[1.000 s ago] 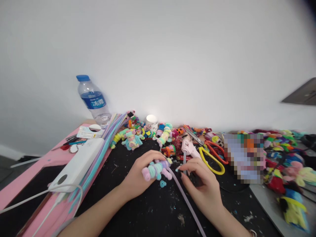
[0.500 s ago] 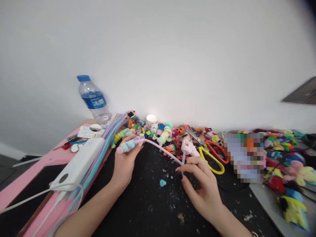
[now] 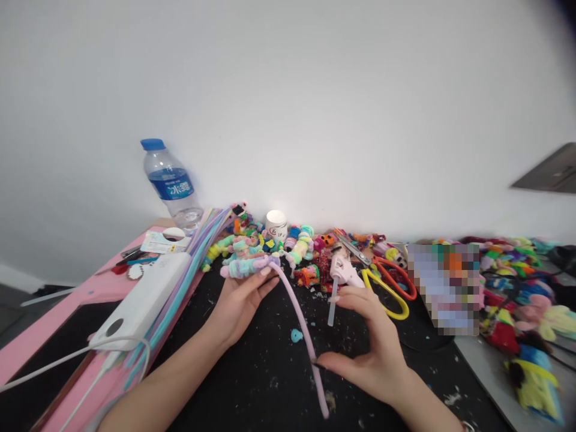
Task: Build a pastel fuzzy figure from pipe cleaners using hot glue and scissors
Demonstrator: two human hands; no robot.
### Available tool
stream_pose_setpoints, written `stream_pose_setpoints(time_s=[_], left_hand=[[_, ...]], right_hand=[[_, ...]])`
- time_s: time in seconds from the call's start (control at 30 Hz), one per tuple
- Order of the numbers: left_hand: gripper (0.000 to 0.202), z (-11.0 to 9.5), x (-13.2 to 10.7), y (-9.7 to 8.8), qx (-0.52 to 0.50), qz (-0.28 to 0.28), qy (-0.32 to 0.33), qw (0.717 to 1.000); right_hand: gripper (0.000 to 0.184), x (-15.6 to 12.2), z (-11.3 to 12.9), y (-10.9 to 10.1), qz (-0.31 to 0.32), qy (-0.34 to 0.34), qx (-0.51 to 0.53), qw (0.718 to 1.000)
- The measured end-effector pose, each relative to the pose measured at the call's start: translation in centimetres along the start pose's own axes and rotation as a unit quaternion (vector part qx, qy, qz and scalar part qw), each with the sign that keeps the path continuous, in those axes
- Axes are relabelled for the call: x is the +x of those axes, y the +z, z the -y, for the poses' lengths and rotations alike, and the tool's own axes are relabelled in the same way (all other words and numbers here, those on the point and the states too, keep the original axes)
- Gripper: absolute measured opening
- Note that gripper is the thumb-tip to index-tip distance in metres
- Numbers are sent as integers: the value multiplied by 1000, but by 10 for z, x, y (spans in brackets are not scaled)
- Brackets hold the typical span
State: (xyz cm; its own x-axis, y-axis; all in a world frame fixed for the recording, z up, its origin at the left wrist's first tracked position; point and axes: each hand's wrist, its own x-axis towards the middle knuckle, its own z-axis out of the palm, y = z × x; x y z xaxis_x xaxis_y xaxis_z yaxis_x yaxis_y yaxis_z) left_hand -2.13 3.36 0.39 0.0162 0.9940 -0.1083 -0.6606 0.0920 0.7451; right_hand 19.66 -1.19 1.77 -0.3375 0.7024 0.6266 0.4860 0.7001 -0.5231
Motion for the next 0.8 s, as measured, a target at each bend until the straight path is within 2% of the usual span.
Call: stream_pose_setpoints(time_s=[0.1, 0.23, 0.37, 0.43, 0.53, 0.67, 0.8], left_hand=[[20, 1, -4, 2, 37, 27, -1, 999], [27, 1, -10, 4, 161, 94, -7, 982], [25, -1, -15, 6, 331, 175, 65, 925], [23, -1, -17, 7, 379, 215, 93, 895], [19, -1, -20, 11, 405, 257, 108, 871], [17, 0, -22, 14, 416, 267, 106, 863], [16, 0, -22, 13, 421, 270, 110, 859]], right_hand=[[45, 3, 4, 0, 51, -19, -25, 998], [43, 3, 5, 1, 61, -26, -30, 997], [35, 3, 6, 2, 61, -41, -61, 995], [30, 4, 7, 3, 62, -47, -70, 995], [19, 4, 9, 5, 63, -50, -82, 993], [6, 7, 12, 5, 54, -47, -117, 990], [8, 10, 14, 3, 76, -53, -141, 986]])
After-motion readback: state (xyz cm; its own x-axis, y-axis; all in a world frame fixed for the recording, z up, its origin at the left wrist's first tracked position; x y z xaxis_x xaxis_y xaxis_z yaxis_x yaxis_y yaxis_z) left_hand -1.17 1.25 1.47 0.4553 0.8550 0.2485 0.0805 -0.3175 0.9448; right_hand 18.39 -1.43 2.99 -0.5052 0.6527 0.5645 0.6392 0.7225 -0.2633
